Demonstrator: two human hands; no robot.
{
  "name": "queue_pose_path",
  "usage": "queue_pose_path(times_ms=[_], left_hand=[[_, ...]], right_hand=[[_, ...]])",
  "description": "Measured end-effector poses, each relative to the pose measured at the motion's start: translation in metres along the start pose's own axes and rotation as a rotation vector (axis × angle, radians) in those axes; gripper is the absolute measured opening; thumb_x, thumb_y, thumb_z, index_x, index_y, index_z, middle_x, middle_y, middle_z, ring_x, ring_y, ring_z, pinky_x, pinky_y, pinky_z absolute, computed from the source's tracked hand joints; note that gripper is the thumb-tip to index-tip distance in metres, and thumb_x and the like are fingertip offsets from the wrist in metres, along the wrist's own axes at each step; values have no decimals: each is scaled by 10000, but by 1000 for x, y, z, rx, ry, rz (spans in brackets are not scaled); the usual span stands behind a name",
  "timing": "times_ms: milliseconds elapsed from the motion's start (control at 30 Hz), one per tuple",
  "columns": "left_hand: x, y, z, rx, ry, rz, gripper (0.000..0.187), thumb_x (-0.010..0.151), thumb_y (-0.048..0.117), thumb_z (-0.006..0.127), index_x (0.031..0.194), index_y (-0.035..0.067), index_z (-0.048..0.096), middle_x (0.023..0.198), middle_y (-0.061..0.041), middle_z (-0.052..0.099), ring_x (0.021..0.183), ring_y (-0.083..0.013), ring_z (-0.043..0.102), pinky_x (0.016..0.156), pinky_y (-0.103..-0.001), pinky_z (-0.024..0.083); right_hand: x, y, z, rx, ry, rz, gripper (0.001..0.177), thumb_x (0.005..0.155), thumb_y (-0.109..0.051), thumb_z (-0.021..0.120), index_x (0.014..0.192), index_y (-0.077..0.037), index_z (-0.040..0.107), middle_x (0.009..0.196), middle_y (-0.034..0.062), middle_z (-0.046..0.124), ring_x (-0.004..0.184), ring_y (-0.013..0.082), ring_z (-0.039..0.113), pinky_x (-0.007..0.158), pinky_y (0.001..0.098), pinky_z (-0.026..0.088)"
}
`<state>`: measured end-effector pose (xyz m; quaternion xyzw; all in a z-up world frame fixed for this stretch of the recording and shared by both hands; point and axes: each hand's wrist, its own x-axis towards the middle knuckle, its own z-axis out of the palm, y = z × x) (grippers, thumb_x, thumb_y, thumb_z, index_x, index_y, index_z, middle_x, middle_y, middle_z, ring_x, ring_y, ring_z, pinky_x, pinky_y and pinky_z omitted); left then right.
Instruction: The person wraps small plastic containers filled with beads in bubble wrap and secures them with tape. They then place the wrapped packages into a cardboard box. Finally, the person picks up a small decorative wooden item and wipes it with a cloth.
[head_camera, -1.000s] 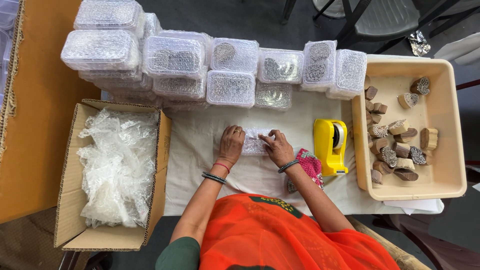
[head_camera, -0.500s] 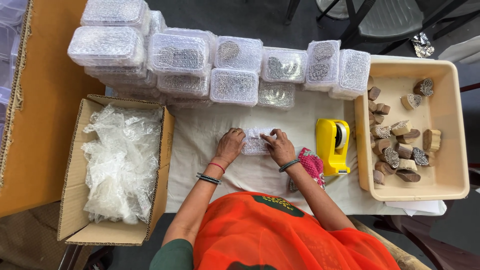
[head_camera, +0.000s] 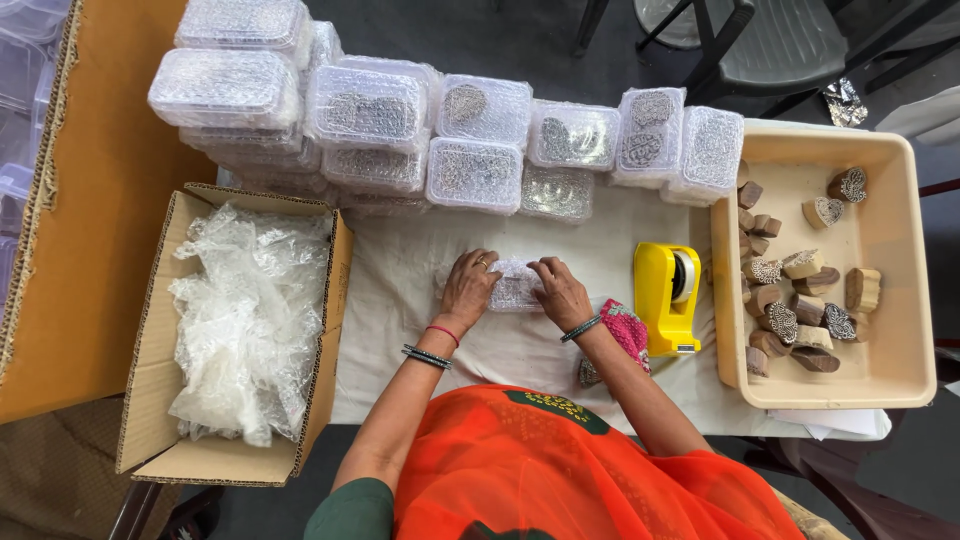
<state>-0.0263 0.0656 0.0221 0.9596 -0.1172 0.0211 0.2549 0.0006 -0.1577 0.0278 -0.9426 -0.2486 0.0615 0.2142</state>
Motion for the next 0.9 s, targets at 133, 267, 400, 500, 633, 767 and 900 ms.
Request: queue_pose_path(times_ms=[133,267,400,500,633,767,900], left_hand=[[-7,-4,16,61,131,141,208,859,57,613,972,99,783,1299,-41,694,1304,-256,569,1134,-416,406],[-15,-6,36,-56,94,113,223,926,52,602,1087,49,756,1263,-65,704,1278,-232,599,1183,-399,407],[-14,13,22,-21,68,76,374,912,24,587,1265,89,696,1228,-77,712,1278,-252,607,1172,-389,430],[-13,32,10,-52,-3,38,534,953,197,641,1477,121,573,1227,-173,652,1252,-326,569,1164,-442,396],[-23,42,11,5,-76,25,682,898,383,698,1516,164,509,1362,-272,537,1367,-410,450,1189,-495,310],[-33,41,20,11,-112,31,670,859,468,719,1431,169,539,1544,-311,345,1483,-443,263,1222,-522,208],[-36,34,30,77,-145,32,620,881,427,723,1421,168,565,1616,-265,293,1540,-408,216,1252,-513,202]], right_hand=[[-8,-1,5,-42,34,-82,425,836,-67,736,1246,-164,682,1242,32,630,1104,254,618,912,371,554],[-10,-5,-5,-49,13,-153,379,851,-59,699,1215,-158,738,1264,22,643,1090,255,607,953,371,528],[-7,-7,-11,-28,-37,-162,393,844,-93,712,1233,-151,734,1273,37,639,1086,262,595,933,374,527],[-7,-7,-10,7,-46,-121,418,838,-109,730,1253,-151,703,1276,32,646,1103,265,594,929,377,532],[-4,-1,-7,63,-51,-63,449,850,-140,760,1283,-137,641,1260,33,653,1131,271,596,943,387,531],[2,1,-7,128,-122,65,518,826,-150,782,1308,-146,593,1214,37,658,1138,250,615,937,390,539],[9,-1,-11,60,-133,-37,593,783,-124,795,1347,-161,617,1250,59,615,1117,281,584,923,400,535]])
